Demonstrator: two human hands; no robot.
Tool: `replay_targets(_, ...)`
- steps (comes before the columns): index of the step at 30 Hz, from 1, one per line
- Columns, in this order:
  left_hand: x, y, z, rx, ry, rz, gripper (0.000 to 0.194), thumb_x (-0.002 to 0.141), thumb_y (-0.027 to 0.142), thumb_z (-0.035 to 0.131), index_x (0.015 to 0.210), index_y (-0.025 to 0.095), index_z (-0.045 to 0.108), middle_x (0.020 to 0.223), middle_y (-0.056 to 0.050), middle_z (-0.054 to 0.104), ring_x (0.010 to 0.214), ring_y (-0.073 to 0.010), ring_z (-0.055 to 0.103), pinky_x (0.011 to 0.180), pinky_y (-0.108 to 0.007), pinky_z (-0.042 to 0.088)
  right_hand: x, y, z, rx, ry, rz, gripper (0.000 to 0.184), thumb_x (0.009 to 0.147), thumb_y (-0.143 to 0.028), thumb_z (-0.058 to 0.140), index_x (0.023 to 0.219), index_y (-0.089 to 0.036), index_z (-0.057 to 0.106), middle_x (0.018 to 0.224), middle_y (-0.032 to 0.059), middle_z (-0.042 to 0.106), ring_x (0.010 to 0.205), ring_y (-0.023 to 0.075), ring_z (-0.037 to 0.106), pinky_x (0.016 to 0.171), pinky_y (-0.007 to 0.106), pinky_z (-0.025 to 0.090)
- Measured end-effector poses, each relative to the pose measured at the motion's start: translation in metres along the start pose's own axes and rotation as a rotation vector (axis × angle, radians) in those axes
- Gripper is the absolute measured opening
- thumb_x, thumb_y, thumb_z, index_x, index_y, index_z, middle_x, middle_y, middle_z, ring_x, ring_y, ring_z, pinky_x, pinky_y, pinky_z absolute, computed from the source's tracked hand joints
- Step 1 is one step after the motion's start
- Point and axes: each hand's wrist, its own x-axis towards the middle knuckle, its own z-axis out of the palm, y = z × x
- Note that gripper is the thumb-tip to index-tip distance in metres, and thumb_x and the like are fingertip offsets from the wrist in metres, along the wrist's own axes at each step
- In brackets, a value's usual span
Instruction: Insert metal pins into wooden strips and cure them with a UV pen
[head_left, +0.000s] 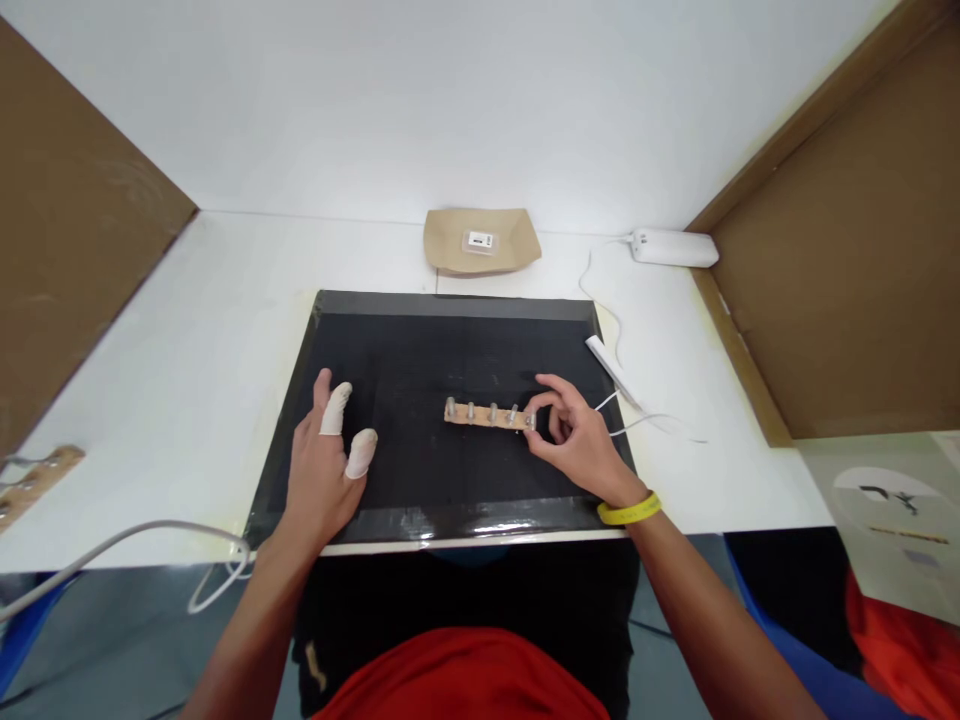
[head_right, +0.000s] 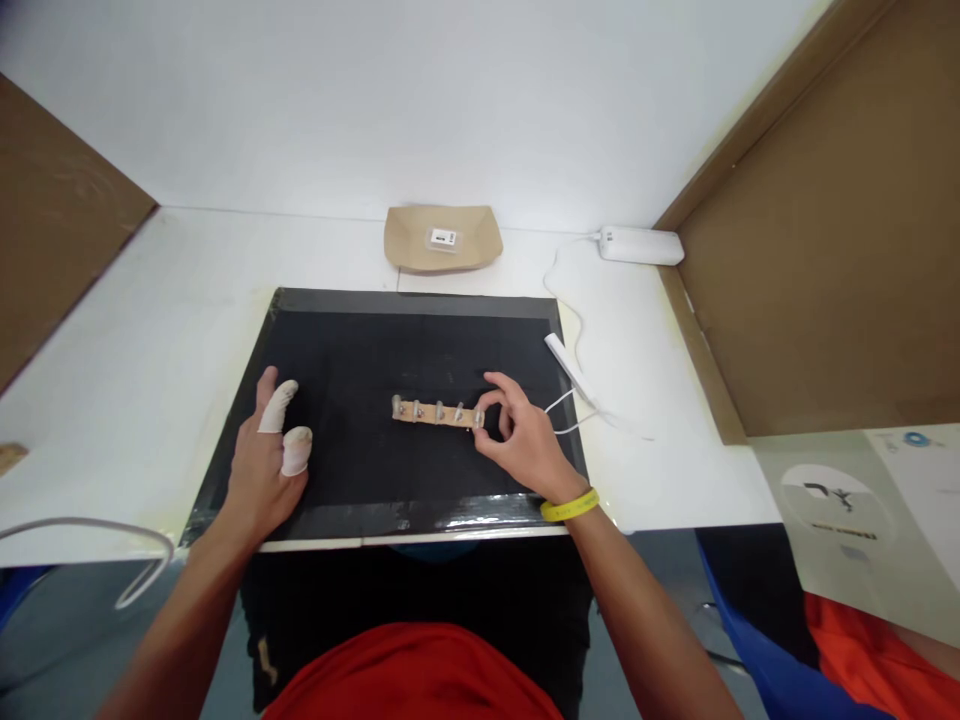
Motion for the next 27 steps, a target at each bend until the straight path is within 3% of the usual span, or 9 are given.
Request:
replay_targets(8, 0.000, 0.001, 0.000, 0.007, 0.005, 0.013, 0.079, 0.106, 0.068, 0.028, 0.156, 0.009, 0.045, 0.174, -0.024, 0.028, 0.144, -0.0496, 0.051, 0.112, -0.064, 0.047, 0.001, -0.003, 0.002, -0.003, -0.018, 0.003, 0.062, 0.082, -0.021, 0.068, 0.141, -0.027, 0.049, 0.100, -0.0027, 0.072, 0.056, 0.0082, 0.048, 0.055, 0.026, 0.041)
replay_targets(18, -0.002, 0.000, 0.002, -0.051, 0.024, 0.020, 0.075, 0.105, 0.068, 0.034, 0.159, 0.015, 0.043, 0.174, -0.021, 0.030, 0.149, -0.0457, 0.047, 0.117, -0.064, 0.042, -0.002, -0.005, 0.002, -0.025, -0.018, -0.006, 0.060, 0.082, -0.022, 0.069, 0.139, -0.027, 0.050, 0.101, -0.0019, 0.074, 0.056, 0.0087, 0.047, 0.055, 0.026, 0.041)
replay_targets(27, -0.001, 0.001, 0.000, -0.068, 0.004, -0.001, 0.079, 0.106, 0.068, 0.032, 0.159, 0.012, 0.043, 0.175, -0.024, 0.025, 0.153, -0.0484, 0.041, 0.120, -0.068, 0.040, -0.013, -0.008, -0.027, -0.018, 0.085, -0.006, 0.059, 0.085, -0.025, 0.073, 0.140, -0.028, 0.051, 0.102, -0.0010, 0.073, 0.055, 0.0080, 0.044, 0.052, 0.025, 0.040)
